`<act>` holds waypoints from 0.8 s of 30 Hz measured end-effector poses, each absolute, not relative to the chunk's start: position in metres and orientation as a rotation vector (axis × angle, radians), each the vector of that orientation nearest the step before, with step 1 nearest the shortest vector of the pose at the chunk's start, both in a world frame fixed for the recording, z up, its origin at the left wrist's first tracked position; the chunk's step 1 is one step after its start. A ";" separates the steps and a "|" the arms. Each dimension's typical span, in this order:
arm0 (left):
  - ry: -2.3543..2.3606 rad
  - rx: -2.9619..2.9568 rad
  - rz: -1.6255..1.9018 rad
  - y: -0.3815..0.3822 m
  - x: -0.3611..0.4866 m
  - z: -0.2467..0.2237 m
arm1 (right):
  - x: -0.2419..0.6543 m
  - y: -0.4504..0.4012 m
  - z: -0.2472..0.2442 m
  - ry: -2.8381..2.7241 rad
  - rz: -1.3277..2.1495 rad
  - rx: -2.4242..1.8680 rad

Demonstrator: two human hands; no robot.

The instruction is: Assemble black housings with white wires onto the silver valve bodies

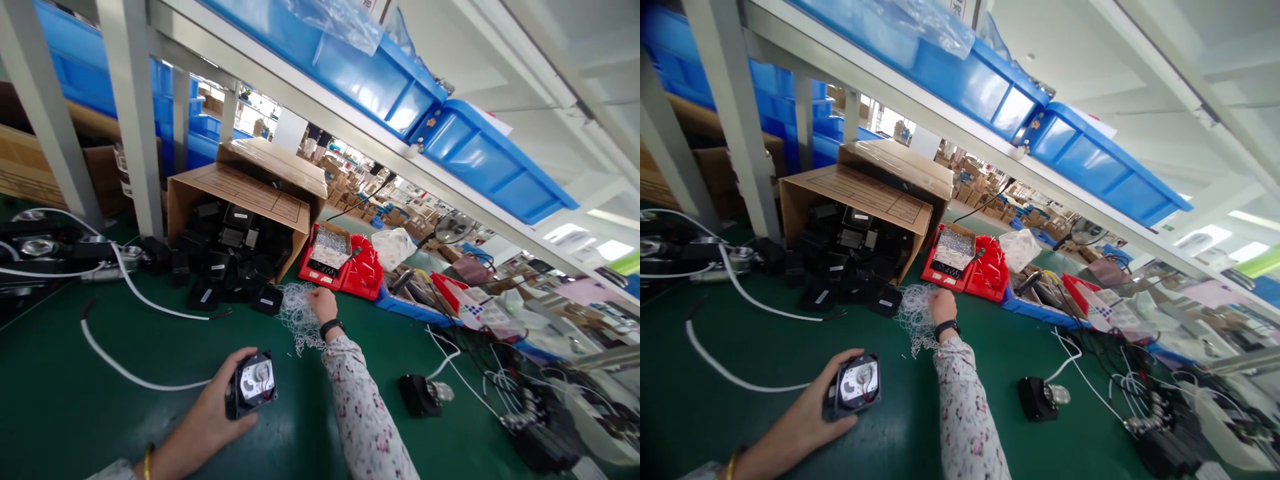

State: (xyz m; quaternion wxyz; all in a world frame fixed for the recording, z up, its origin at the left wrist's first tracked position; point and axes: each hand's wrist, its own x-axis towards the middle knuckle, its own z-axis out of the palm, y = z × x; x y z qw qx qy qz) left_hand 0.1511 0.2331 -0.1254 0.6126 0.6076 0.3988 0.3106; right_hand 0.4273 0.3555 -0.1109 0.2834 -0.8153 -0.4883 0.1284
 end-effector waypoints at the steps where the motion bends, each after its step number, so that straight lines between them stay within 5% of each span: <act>1: 0.927 1.407 0.722 0.232 0.151 -0.125 | 0.426 0.358 -0.113 -1.309 0.337 -2.171; 24: 1.093 1.592 0.601 0.232 0.153 -0.126 | 0.450 0.330 -0.002 -1.156 0.414 -1.395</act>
